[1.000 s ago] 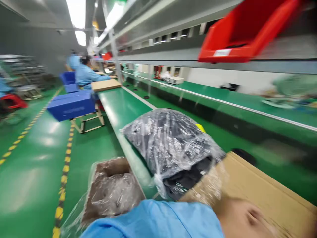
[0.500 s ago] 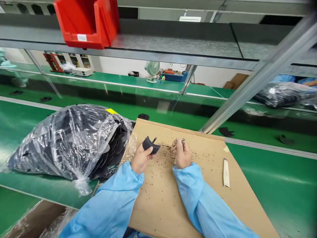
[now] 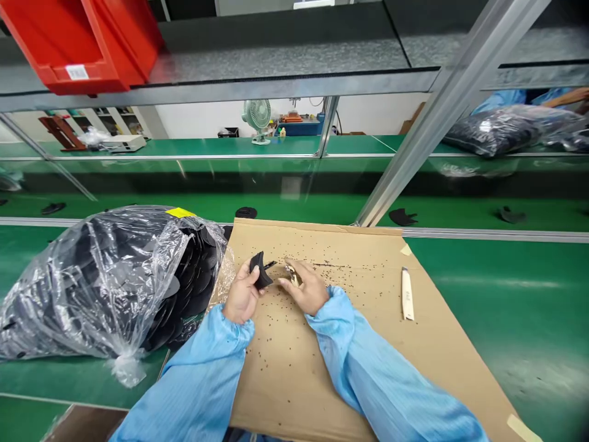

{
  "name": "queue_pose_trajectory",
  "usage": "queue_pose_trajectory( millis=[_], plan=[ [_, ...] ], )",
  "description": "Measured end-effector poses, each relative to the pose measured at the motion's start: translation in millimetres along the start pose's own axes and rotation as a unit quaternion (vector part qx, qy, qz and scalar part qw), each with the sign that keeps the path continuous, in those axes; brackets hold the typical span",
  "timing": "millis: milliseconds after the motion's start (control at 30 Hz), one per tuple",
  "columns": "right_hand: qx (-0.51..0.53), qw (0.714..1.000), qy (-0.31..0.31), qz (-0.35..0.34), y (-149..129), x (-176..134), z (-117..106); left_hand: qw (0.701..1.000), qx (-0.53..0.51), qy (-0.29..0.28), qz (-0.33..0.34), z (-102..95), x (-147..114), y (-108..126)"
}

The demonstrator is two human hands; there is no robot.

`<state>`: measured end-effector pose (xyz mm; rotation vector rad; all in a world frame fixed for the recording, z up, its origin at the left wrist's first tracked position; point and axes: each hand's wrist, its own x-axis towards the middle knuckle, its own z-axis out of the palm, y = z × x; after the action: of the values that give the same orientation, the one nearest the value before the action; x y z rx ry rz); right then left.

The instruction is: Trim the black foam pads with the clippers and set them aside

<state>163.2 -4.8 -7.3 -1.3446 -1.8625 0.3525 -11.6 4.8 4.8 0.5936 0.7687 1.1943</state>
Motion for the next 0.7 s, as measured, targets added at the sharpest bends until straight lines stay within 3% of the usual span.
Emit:
queue_pose_trajectory(
  millis=[200,433,700],
  plan=[
    [-0.102,0.993,0.037,-0.053,-0.7,-2.7,2.8,1.000,-0.014,0.006,-0.026,-2.1,0.7,0.9],
    [-0.139,0.983,0.084,-0.090,-1.3,-2.5,5.1,0.998,-0.040,-0.010,-0.036,-4.7,2.3,0.4],
    [-0.150,0.984,0.046,-0.086,-3.0,-2.6,0.9,0.999,-0.028,-0.007,-0.032,-4.7,1.9,0.6]
  ],
)
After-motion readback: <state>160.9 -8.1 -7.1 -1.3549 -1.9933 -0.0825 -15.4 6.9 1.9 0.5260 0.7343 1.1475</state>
